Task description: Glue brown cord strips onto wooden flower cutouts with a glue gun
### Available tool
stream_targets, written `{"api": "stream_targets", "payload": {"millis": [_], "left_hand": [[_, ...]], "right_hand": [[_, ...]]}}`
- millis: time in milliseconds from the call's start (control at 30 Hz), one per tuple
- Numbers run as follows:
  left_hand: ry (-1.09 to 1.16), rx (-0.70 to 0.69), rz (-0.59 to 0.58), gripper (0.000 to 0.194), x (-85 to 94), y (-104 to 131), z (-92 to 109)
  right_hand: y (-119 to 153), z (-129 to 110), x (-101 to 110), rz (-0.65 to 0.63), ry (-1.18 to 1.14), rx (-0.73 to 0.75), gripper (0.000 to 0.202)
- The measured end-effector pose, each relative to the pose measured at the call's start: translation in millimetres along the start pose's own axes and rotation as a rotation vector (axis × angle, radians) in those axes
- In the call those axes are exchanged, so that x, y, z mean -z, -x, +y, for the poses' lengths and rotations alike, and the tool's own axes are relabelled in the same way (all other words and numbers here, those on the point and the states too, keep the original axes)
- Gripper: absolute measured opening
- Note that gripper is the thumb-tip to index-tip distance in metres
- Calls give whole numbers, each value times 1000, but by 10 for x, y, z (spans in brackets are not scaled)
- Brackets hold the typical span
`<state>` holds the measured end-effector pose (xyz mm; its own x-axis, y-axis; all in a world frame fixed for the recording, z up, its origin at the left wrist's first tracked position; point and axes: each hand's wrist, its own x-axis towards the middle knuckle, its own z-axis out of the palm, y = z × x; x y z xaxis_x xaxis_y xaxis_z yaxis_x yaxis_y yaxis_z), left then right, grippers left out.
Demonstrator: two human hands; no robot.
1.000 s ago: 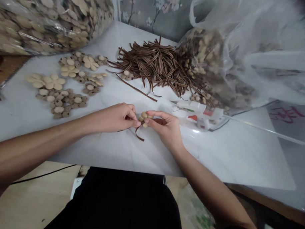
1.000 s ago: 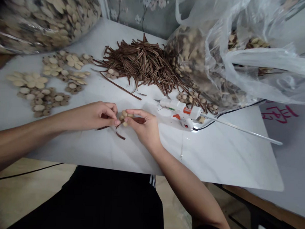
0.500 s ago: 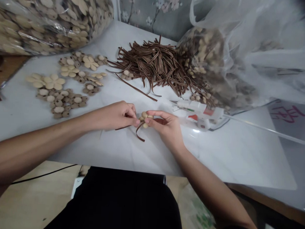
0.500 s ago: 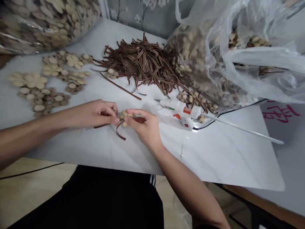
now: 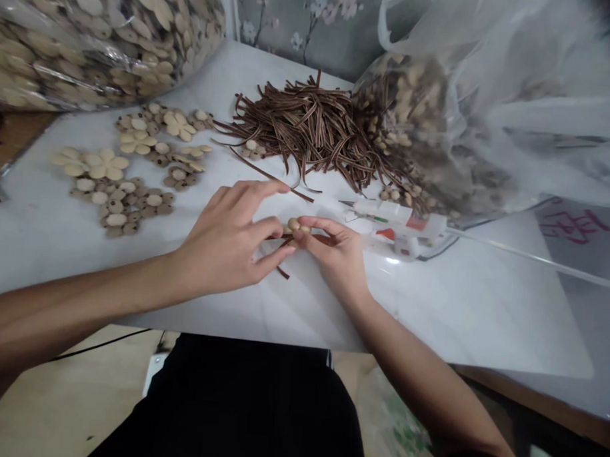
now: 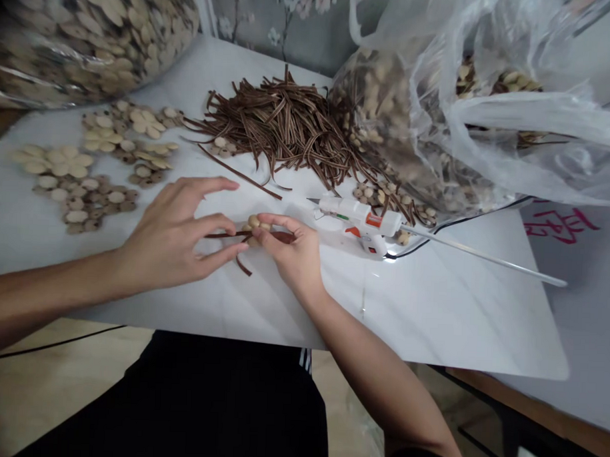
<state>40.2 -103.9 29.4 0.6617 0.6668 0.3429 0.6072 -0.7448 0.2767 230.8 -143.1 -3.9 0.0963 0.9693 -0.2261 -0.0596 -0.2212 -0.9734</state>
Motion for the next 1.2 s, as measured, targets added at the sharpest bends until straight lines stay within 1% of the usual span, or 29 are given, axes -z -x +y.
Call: {"api": "stream_targets", "payload": {"millis": [33,100,233,367,500,667,733,867,1033,1067,1200], "left_hand": [[-71,-63,6,22,-1,21,21],[-147,-121,-19,21,-21,56,39],[-150,-127,-72,18,-82,87,36],[-209,-170,-44,20,-101,98,53],[-323,-257,12,20,-95,123,77],[-335,-293,-15,20,-97,152,98],[-379,-321,5,21,-95,152,113],[-468,-407,88,20,-102,138,139],[-459,-452,206,13,-157,143,121],[-456,-459,216,11,-168,148,115],[-460,-468,192,12,-187,167,103]], "right_hand": [[-1,2,1,6,8,0,31],[-3,7,3,9,14,0,33],[-2,12,7,22,20,0,34],[2,15,0,34,18,14,32],[0,24,-4,37,19,30,31],[-7,37,-5,43,43,19,33],[-11,48,-6,46,37,17,32],[-19,74,-8,46,-2,20,31],[-21,83,-12,44,-3,28,32],[-21,81,-12,46,1,28,32],[-23,69,-15,55,15,16,33]]}}
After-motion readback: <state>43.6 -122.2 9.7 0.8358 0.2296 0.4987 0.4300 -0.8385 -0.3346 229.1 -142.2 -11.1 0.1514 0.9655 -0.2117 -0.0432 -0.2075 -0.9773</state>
